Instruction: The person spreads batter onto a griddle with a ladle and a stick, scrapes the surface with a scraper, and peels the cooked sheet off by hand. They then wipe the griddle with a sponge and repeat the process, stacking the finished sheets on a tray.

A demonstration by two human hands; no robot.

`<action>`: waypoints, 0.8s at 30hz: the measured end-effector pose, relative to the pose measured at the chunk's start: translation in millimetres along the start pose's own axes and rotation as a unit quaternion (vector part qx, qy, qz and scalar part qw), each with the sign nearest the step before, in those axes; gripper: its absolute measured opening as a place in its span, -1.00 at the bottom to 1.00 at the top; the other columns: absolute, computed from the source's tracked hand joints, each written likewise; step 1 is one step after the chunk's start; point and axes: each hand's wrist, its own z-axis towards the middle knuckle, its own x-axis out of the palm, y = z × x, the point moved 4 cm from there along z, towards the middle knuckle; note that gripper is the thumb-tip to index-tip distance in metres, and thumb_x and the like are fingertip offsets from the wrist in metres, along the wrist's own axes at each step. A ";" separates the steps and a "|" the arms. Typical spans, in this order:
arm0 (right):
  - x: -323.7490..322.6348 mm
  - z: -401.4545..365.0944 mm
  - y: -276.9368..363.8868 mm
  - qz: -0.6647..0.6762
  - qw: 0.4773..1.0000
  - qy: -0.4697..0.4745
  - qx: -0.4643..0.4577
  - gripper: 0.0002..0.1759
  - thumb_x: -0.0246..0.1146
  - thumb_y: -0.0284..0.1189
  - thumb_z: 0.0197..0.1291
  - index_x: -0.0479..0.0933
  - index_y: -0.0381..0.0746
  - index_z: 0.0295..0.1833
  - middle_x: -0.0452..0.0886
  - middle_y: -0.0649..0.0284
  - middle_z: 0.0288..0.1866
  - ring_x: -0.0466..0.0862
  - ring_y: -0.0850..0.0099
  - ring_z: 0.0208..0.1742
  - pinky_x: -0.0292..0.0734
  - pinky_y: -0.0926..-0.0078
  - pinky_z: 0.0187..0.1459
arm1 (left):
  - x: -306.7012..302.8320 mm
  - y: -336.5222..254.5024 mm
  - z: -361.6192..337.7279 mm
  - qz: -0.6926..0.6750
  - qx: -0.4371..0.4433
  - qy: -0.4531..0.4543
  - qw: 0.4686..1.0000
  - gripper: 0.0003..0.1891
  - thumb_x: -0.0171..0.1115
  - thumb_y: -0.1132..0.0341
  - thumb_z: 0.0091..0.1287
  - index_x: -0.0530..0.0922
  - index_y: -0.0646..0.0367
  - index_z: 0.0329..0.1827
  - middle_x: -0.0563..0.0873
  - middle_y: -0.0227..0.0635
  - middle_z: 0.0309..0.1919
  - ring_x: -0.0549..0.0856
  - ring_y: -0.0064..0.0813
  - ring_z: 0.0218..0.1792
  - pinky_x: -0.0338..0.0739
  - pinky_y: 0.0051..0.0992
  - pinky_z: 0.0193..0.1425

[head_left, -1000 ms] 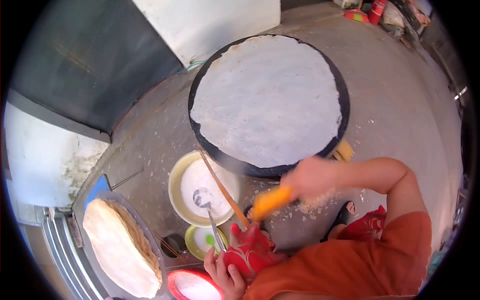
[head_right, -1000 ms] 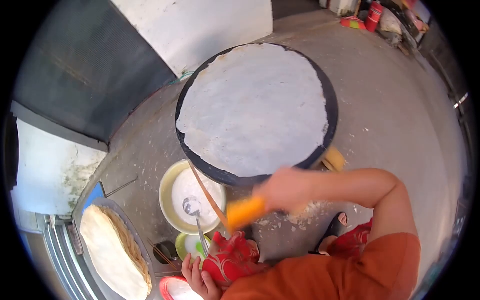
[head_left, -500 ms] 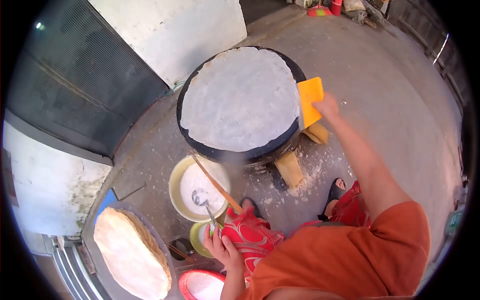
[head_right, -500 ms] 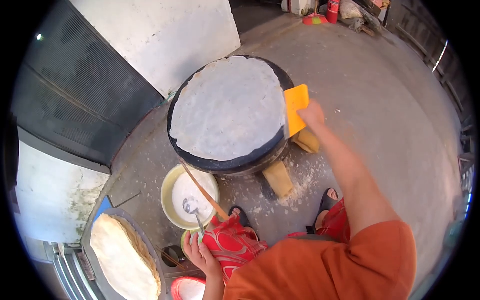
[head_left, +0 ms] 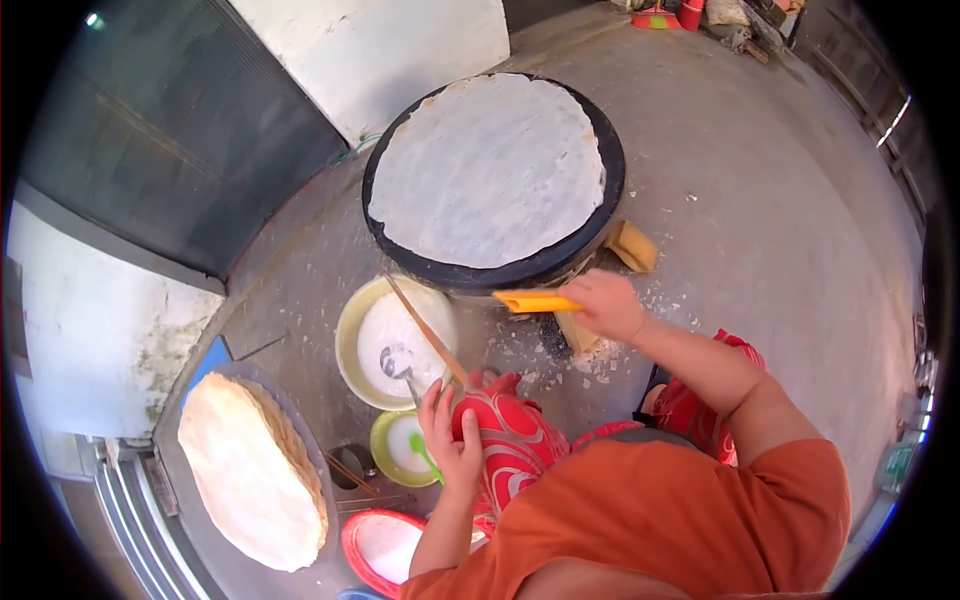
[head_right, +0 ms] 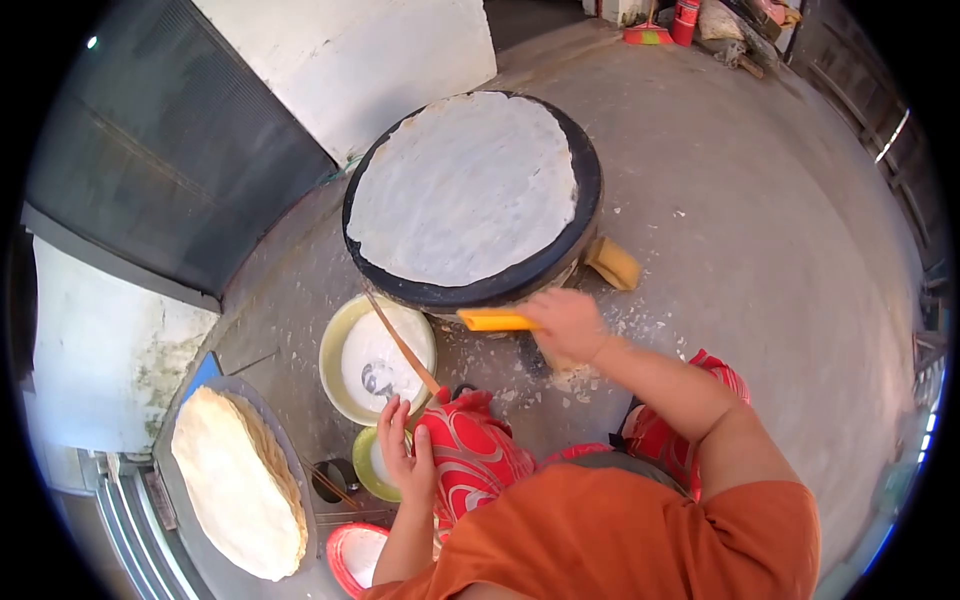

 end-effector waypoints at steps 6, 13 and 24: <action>4.9 13.9 -26.2 -0.098 0.981 -0.016 -0.164 -0.69 0.19 -0.48 -0.21 0.50 -0.04 -0.23 0.46 0.43 -0.40 0.46 0.41 -0.37 0.39 0.48 -0.32 | 12.1 21.2 60.1 0.029 0.031 -0.008 0.999 -0.55 0.15 0.55 0.02 0.43 0.24 0.06 0.47 -0.09 0.03 0.44 -0.13 0.07 0.29 -0.33 0.16; 31.0 70.0 -21.7 -0.134 0.978 -0.050 -0.148 -0.77 0.11 -0.45 -0.13 0.48 -0.02 -0.26 0.43 0.42 -0.44 0.48 0.43 -0.33 0.36 0.46 -0.30 | 84.8 54.9 155.7 0.164 0.130 0.045 0.977 -0.43 0.20 0.55 -0.03 0.34 0.21 0.15 0.42 -0.16 0.09 0.37 -0.12 0.10 0.30 -0.29 0.17; 31.6 65.2 -8.8 -0.118 0.978 -0.033 -0.168 -0.78 0.10 -0.41 -0.13 0.48 -0.06 -0.26 0.46 0.41 -0.43 0.52 0.46 -0.28 0.41 0.48 -0.27 | 159.6 123.1 232.6 0.273 0.039 0.327 0.904 -0.19 0.27 0.41 -0.05 0.11 -0.07 0.33 0.17 -0.19 0.29 0.23 -0.08 0.22 0.30 -0.40 0.20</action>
